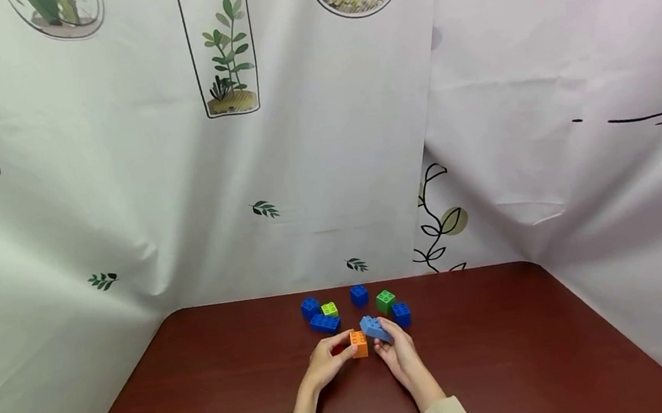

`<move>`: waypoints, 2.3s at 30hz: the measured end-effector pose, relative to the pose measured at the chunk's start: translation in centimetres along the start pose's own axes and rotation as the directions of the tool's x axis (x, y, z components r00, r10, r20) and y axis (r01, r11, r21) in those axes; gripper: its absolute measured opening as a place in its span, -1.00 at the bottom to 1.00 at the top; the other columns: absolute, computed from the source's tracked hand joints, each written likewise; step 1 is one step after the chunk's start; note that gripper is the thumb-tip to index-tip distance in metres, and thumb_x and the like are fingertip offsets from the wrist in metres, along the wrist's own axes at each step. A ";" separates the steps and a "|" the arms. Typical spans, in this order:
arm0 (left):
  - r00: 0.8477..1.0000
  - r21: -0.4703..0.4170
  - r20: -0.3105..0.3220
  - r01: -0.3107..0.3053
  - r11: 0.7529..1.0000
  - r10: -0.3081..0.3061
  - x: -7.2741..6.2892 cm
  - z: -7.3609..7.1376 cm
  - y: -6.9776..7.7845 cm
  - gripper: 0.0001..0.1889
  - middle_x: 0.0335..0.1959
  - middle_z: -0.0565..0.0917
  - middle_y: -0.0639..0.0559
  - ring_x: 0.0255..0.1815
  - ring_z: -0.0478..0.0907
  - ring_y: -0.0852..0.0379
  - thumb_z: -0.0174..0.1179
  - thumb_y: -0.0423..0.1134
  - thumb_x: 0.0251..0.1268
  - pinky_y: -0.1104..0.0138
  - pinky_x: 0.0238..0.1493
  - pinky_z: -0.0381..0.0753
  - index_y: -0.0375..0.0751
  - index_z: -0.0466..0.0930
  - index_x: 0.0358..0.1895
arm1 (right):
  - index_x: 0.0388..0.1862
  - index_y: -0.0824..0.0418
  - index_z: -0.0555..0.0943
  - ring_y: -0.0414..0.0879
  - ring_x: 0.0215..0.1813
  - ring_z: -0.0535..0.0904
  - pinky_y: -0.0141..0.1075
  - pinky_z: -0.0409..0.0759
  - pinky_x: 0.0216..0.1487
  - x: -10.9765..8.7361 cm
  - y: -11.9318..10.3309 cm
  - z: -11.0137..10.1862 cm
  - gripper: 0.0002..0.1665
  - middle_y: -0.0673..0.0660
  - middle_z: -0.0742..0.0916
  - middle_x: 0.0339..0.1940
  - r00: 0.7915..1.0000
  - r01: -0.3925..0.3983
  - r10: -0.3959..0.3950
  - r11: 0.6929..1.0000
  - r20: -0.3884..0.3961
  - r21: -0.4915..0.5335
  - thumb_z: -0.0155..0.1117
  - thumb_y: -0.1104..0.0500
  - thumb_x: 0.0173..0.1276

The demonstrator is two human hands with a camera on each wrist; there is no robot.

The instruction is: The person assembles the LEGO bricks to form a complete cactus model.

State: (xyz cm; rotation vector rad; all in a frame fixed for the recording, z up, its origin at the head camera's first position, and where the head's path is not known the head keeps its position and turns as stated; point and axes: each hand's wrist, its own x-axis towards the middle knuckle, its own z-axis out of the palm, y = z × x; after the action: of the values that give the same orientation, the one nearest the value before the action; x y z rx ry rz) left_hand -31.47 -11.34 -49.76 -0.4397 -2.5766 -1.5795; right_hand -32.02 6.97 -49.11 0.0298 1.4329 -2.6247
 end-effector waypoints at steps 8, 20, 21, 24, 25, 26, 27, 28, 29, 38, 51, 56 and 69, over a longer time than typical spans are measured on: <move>0.999 0.036 -0.022 0.038 0.999 -0.037 0.1 -0.5 0.0 -0.53 0.12 0.64 -0.21 0.19 0.47 -0.21 0.28 -0.05 0.28 -0.17 0.21 0.43 -0.18 0.59 0.20 | 0.25 0.40 0.35 -0.28 -0.42 0.41 -0.50 0.47 -0.33 0.5 -0.3 1.0 -0.46 -0.03 0.52 -0.28 0.995 0.045 -0.056 0.992 -0.086 -0.121 0.14 0.06 0.47; 0.998 0.029 -0.038 0.052 0.998 -0.051 0.4 0.1 -0.2 -0.51 0.12 0.63 -0.23 0.19 0.48 -0.21 0.30 -0.06 0.24 -0.18 0.20 0.43 -0.13 0.59 0.22 | 0.24 0.43 0.33 -0.30 -0.42 0.46 -0.51 0.52 -0.32 0.2 -1.1 1.8 -0.40 -0.01 0.55 -0.35 0.995 0.047 -0.069 0.968 -0.078 -0.246 0.20 0.05 0.43; 0.997 0.026 -0.042 0.058 0.998 -0.057 0.4 0.1 -0.2 -0.51 0.12 0.63 -0.23 0.19 0.48 -0.22 0.31 -0.07 0.24 -0.18 0.20 0.43 -0.14 0.58 0.22 | 0.24 0.44 0.32 -0.30 -0.42 0.47 -0.51 0.53 -0.32 0.2 -1.1 1.9 -0.39 -0.01 0.56 -0.36 0.995 0.049 -0.069 0.966 -0.068 -0.253 0.21 0.05 0.43; 0.997 0.027 -0.049 0.061 0.998 -0.060 0.4 0.0 -0.1 -0.50 0.11 0.63 -0.23 0.19 0.48 -0.22 0.31 -0.06 0.22 -0.18 0.20 0.43 -0.15 0.58 0.22 | 0.24 0.43 0.34 -0.31 -0.44 0.48 -0.50 0.54 -0.32 0.3 -0.9 1.9 -0.41 -0.02 0.57 -0.38 0.996 0.051 -0.068 0.961 -0.054 -0.272 0.21 0.07 0.42; 0.997 0.027 -0.050 0.063 0.998 -0.062 0.4 0.0 -0.1 -0.49 0.11 0.63 -0.23 0.19 0.48 -0.23 0.32 -0.06 0.22 -0.18 0.20 0.43 -0.15 0.58 0.23 | 0.24 0.43 0.34 -0.31 -0.44 0.48 -0.50 0.53 -0.32 0.3 -0.8 2.0 -0.41 -0.02 0.57 -0.39 0.996 0.053 -0.070 0.959 -0.052 -0.279 0.21 0.07 0.42; 0.997 0.026 -0.050 0.066 0.997 -0.065 0.4 0.0 -0.1 -0.48 0.11 0.63 -0.23 0.20 0.48 -0.23 0.32 -0.05 0.22 -0.18 0.20 0.43 -0.16 0.58 0.23 | 0.24 0.42 0.35 -0.32 -0.44 0.48 -0.51 0.53 -0.33 0.3 -0.8 2.0 -0.43 -0.03 0.56 -0.40 0.996 0.053 -0.071 0.958 -0.053 -0.283 0.21 0.08 0.42; 0.996 0.027 -0.051 0.069 0.997 -0.067 0.4 -0.1 0.0 -0.48 0.11 0.63 -0.22 0.20 0.48 -0.23 0.32 -0.04 0.21 -0.18 0.20 0.42 -0.15 0.58 0.23 | 0.24 0.42 0.34 -0.32 -0.44 0.48 -0.51 0.53 -0.33 0.3 -0.7 2.0 -0.43 -0.03 0.56 -0.40 0.996 0.056 -0.072 0.956 -0.048 -0.289 0.21 0.07 0.43; 0.996 0.027 -0.051 0.070 0.997 -0.068 0.4 -0.1 0.0 -0.48 0.12 0.63 -0.22 0.20 0.48 -0.23 0.32 -0.04 0.21 -0.18 0.20 0.42 -0.16 0.58 0.23 | 0.24 0.41 0.34 -0.32 -0.44 0.48 -0.51 0.53 -0.33 0.3 -0.7 2.0 -0.43 -0.04 0.56 -0.40 0.996 0.051 -0.068 0.956 -0.049 -0.290 0.20 0.08 0.43; 0.996 0.025 -0.051 0.072 0.997 -0.071 0.4 -0.1 0.0 -0.48 0.11 0.63 -0.22 0.20 0.48 -0.23 0.32 -0.04 0.21 -0.18 0.21 0.42 -0.16 0.58 0.23 | 0.25 0.41 0.33 -0.32 -0.44 0.48 -0.51 0.52 -0.33 0.3 -0.7 2.1 -0.43 -0.04 0.56 -0.40 0.997 0.052 -0.068 0.954 -0.043 -0.294 0.20 0.08 0.44; 0.997 0.018 -0.042 0.071 0.997 -0.070 0.3 -0.2 -0.3 -0.47 0.13 0.62 -0.25 0.23 0.45 -0.25 0.30 -0.06 0.23 -0.20 0.21 0.40 -0.21 0.55 0.24 | 0.29 0.42 0.28 -0.28 -0.40 0.44 -0.51 0.50 -0.34 0.2 -0.2 2.3 -0.40 -0.06 0.55 -0.36 0.998 0.044 -0.054 0.936 -0.019 -0.350 0.18 0.10 0.45; 0.998 0.043 -0.038 0.043 0.998 -0.041 0.4 -0.2 -0.5 -0.49 0.14 0.61 -0.27 0.25 0.44 -0.29 0.27 -0.06 0.29 -0.23 0.23 0.36 -0.24 0.55 0.24 | 0.14 0.40 0.37 -0.26 -0.48 0.36 -0.47 0.43 -0.38 0.6 0.1 2.3 -0.57 -0.04 0.51 -0.42 0.998 0.044 -0.054 0.932 -0.017 -0.360 0.15 0.16 0.45; 0.997 0.010 -0.031 0.075 0.997 -0.074 0.5 -0.1 -0.4 -0.51 0.20 0.58 -0.25 0.30 0.39 -0.28 0.26 -0.08 0.29 -0.26 0.27 0.30 -0.22 0.56 0.23 | 0.16 0.39 0.36 -0.26 -0.45 0.37 -0.45 0.46 -0.33 0.8 -0.2 2.2 -0.59 -0.02 0.52 -0.36 0.999 0.027 -0.018 0.918 0.027 -0.396 0.09 0.15 0.48; 1.000 0.063 -0.030 0.009 0.998 -0.007 0.8 -0.7 -0.2 -0.52 0.19 0.58 -0.27 0.29 0.41 -0.30 0.22 -0.08 0.34 -0.23 0.27 0.34 -0.27 0.53 0.24 | 0.17 0.36 0.38 -0.22 -0.24 0.49 -0.41 0.51 -0.16 1.4 -0.8 2.1 -0.58 0.08 0.56 -0.12 0.995 0.066 -0.017 0.863 0.101 -0.501 0.06 0.09 0.51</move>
State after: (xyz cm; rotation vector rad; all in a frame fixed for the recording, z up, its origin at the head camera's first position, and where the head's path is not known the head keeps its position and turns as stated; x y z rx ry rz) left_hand -32.32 -11.86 -49.45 -0.3979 -2.6005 -1.4901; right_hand -33.42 5.40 -47.44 -0.1833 2.0517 -2.1581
